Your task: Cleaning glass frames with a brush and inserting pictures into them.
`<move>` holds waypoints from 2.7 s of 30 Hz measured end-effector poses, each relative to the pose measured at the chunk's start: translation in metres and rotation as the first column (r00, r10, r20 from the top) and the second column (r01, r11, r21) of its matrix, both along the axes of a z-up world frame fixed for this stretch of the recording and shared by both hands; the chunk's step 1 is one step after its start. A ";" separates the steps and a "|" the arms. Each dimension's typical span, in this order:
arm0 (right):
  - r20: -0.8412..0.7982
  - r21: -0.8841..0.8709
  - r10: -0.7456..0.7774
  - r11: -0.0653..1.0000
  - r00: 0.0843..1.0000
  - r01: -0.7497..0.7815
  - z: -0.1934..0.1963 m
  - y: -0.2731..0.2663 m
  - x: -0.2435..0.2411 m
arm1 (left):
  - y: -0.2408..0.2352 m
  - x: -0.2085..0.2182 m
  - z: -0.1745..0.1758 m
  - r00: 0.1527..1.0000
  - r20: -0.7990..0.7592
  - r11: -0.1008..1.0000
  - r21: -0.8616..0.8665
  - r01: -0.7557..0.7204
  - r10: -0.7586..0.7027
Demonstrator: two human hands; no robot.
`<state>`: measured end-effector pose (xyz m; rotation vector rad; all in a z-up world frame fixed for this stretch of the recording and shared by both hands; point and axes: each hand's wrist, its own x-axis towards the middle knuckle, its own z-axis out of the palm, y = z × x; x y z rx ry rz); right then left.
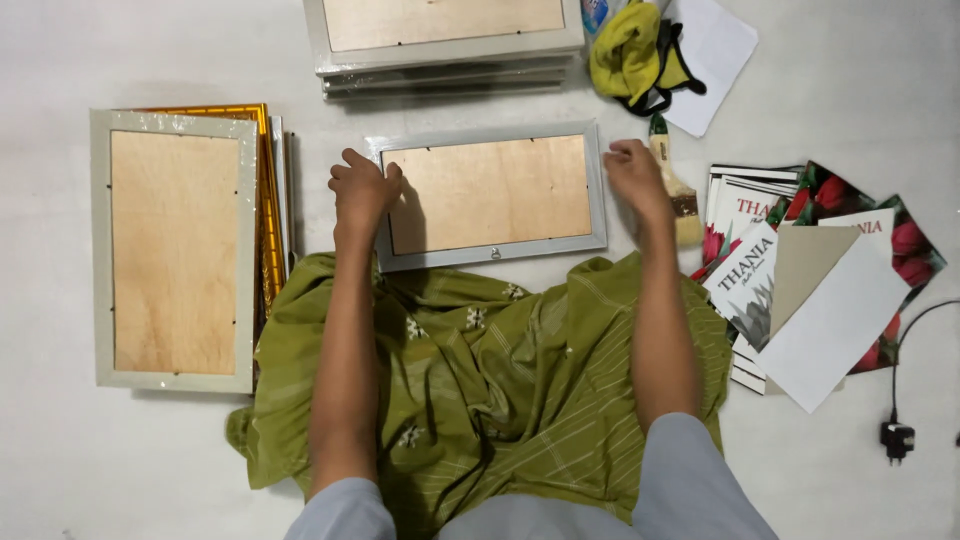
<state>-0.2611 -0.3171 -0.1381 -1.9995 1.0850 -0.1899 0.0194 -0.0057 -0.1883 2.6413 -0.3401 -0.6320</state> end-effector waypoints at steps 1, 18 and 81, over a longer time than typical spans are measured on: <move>0.003 0.004 0.003 1.000 1.000 -0.003 -0.003 0.004 0.005 | -0.001 0.003 -0.013 1.000 0.003 1.000 0.004 -0.003 0.003; 0.460 0.179 -0.182 0.978 0.869 0.109 0.052 0.020 0.024 | -0.001 -0.016 0.116 0.990 0.115 0.868 -0.480 0.124 -0.078; -0.176 0.180 0.061 0.983 0.982 -0.029 0.003 0.006 0.006 | 0.052 -0.044 0.044 0.989 -0.113 0.995 0.035 0.096 -0.091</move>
